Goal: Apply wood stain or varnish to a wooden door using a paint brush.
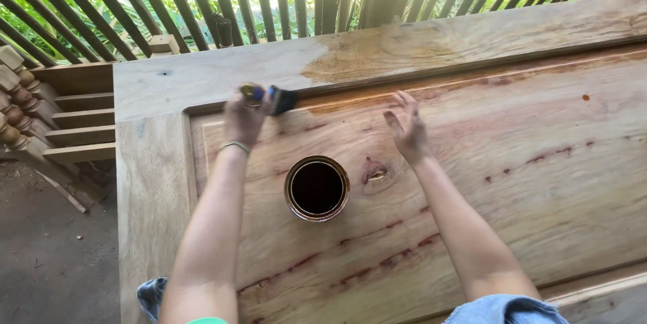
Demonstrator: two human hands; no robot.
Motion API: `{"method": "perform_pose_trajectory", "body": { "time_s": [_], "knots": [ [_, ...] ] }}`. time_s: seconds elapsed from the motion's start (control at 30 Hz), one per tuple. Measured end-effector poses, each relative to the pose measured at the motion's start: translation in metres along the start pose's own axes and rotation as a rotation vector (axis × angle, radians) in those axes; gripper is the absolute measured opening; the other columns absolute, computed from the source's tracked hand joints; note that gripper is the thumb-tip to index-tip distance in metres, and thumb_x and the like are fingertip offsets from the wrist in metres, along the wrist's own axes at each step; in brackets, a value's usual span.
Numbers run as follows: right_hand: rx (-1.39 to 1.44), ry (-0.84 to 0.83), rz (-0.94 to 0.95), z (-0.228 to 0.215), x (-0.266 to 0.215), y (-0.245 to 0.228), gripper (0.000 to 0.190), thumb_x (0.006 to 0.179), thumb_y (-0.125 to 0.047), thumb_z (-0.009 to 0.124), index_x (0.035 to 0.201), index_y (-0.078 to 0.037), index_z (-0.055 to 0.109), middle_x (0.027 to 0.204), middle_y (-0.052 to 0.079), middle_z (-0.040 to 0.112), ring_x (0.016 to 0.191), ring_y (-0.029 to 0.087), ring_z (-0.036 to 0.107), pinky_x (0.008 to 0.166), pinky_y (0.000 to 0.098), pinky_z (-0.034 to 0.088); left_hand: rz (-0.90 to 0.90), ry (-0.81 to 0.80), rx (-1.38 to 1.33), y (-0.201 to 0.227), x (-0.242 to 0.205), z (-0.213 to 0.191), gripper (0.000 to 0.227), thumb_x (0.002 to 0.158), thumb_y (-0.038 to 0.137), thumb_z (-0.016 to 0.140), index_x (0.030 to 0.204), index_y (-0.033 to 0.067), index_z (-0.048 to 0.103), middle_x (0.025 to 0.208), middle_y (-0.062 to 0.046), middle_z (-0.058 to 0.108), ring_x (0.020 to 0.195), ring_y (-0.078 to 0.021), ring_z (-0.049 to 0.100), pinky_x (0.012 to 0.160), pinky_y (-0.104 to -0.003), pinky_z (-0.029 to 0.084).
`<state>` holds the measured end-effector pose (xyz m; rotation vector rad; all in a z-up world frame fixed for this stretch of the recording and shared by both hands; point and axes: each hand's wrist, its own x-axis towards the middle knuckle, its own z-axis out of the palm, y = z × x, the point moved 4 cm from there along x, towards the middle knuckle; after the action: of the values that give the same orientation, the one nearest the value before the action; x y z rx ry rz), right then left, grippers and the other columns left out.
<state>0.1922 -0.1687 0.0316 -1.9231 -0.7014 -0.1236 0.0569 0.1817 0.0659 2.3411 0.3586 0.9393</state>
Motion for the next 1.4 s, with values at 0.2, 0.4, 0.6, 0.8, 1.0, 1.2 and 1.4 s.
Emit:
{"method": "perform_pose_trajectory", "body": {
  "time_s": [0.2,0.4,0.6,0.8,1.0,1.2,1.4],
  "knots": [
    [-0.609,0.275,0.173,-0.04,-0.048,0.045,0.077,0.103,-0.063,0.048,0.158,-0.013,0.028,0.169,0.018,0.021,0.151,0.047,-0.004,0.106,0.0736,-0.016,0.103,-0.122,0.619,-0.036,0.01,-0.042,0.016,0.09,0.022,0.069,0.104,0.018,0.065,0.096,-0.008,0.064,0.076,-0.0352,0.072,0.063,-0.048,0.061],
    [-0.653,0.097,0.366,-0.024,-0.051,0.055,0.088,0.099,-0.067,0.043,0.162,-0.011,0.016,0.172,0.016,0.004,0.153,0.044,-0.014,0.109,0.077,-0.016,0.219,-0.049,0.202,0.039,0.011,0.036,0.014,0.091,0.027,0.074,0.097,0.0198,0.063,0.083,-0.01,0.062,0.072,-0.0385,0.07,0.06,-0.048,0.058],
    [-0.663,0.147,0.358,-0.025,-0.052,0.065,0.084,0.098,-0.062,0.048,0.16,-0.012,0.021,0.172,0.012,0.007,0.155,0.041,-0.008,0.112,0.0763,-0.013,-0.082,0.005,-0.46,-0.005,0.02,0.104,0.015,0.09,0.019,0.081,0.103,0.0183,0.074,0.087,-0.009,0.074,0.078,-0.0265,0.076,0.06,-0.035,0.062],
    [-0.684,0.122,0.306,-0.023,-0.052,0.06,0.083,0.1,-0.061,0.046,0.159,-0.007,0.021,0.17,0.016,0.008,0.153,0.045,-0.006,0.109,0.0807,-0.01,0.121,0.262,0.284,-0.044,-0.014,-0.055,0.016,0.095,0.014,0.075,0.106,0.0111,0.064,0.091,-0.014,0.068,0.079,-0.0371,0.072,0.065,-0.045,0.057],
    [-0.667,0.118,0.303,-0.021,-0.051,0.059,0.084,0.098,-0.062,0.046,0.157,-0.007,0.023,0.17,0.018,0.011,0.154,0.045,-0.007,0.109,0.0801,-0.013,-0.636,0.326,-1.124,0.068,-0.011,-0.043,0.006,0.095,0.016,0.066,0.09,0.0163,0.063,0.093,0.002,0.056,0.088,-0.0145,0.063,0.09,-0.026,0.053],
    [-0.66,0.086,0.353,-0.02,-0.047,0.07,0.087,0.095,-0.06,0.052,0.158,-0.009,0.022,0.17,0.018,0.01,0.154,0.046,-0.006,0.109,0.0819,-0.007,0.202,0.157,-0.109,0.056,0.017,0.091,0.021,0.09,0.026,0.079,0.101,0.0158,0.064,0.089,-0.012,0.067,0.083,-0.0371,0.071,0.067,-0.045,0.06],
    [-0.666,0.055,0.338,-0.02,-0.048,0.072,0.088,0.097,-0.063,0.05,0.158,-0.005,0.024,0.169,0.021,0.014,0.153,0.047,-0.003,0.109,0.0809,-0.008,-0.066,-0.145,-0.398,0.028,0.046,0.016,0.017,0.092,0.02,0.081,0.107,0.0161,0.075,0.083,-0.011,0.076,0.084,-0.0233,0.075,0.076,-0.042,0.059]
  ]
}}
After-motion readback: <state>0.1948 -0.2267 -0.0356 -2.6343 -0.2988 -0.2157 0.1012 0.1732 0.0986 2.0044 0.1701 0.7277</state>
